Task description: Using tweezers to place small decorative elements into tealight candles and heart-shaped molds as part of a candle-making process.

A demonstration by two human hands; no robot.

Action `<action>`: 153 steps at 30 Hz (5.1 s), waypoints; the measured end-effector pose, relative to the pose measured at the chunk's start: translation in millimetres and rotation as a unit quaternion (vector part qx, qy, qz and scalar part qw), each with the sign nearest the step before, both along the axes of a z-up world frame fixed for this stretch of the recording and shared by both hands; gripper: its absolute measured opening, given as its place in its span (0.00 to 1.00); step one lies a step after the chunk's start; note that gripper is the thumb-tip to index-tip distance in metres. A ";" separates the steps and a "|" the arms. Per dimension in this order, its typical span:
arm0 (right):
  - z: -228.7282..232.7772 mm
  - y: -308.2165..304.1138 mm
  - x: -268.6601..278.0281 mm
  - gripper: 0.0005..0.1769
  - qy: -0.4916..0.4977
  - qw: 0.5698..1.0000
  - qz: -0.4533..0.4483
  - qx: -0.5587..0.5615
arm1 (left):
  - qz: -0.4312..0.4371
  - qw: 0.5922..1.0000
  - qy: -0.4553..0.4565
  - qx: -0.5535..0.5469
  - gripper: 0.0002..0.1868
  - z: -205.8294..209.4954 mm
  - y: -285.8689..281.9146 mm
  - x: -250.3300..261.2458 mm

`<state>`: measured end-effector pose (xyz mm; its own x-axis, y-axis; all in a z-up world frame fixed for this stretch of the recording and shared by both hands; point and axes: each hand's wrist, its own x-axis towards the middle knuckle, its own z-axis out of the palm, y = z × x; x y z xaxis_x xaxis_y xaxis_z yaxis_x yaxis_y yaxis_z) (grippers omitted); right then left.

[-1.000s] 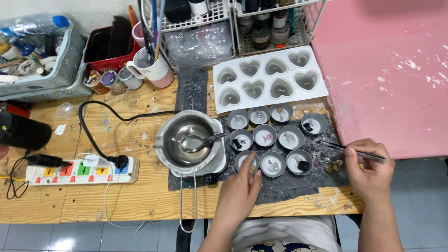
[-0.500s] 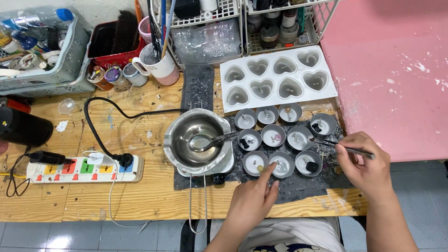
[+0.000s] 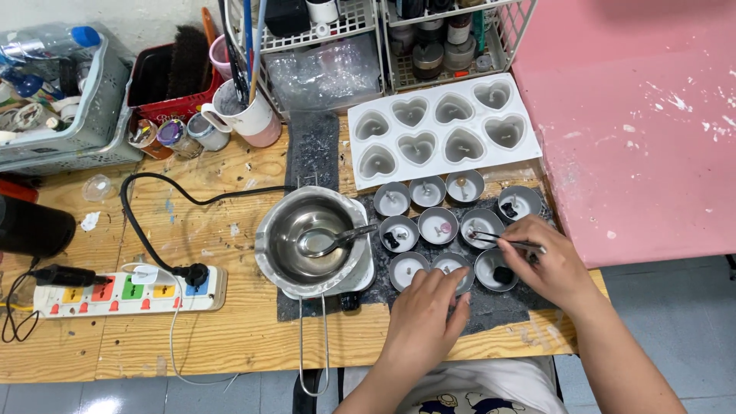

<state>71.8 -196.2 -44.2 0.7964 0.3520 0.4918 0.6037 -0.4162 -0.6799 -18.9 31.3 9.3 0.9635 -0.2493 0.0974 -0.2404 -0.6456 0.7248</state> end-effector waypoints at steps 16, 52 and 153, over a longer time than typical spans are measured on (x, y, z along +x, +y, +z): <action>2.0 3.1 -2.3 0.10 0.008 1.000 -0.015 -0.007 | 0.055 0.992 -0.076 0.080 0.22 -9.6 -21.5 25.6; -4.7 -8.2 -5.5 0.10 0.010 0.998 -0.017 0.055 | 0.077 0.977 -0.109 0.169 0.16 -10.2 -40.6 47.8; -45.3 -82.1 -50.5 0.09 -0.009 0.970 -0.206 0.128 | -0.018 0.998 -0.058 0.031 0.10 -7.1 -21.6 7.9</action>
<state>21.3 -278.3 -89.5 0.8336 -0.1299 0.5369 0.4357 -0.4428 -0.7836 -11.1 9.7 2.2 0.9371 -0.2923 0.1908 -0.3437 -0.6775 0.6502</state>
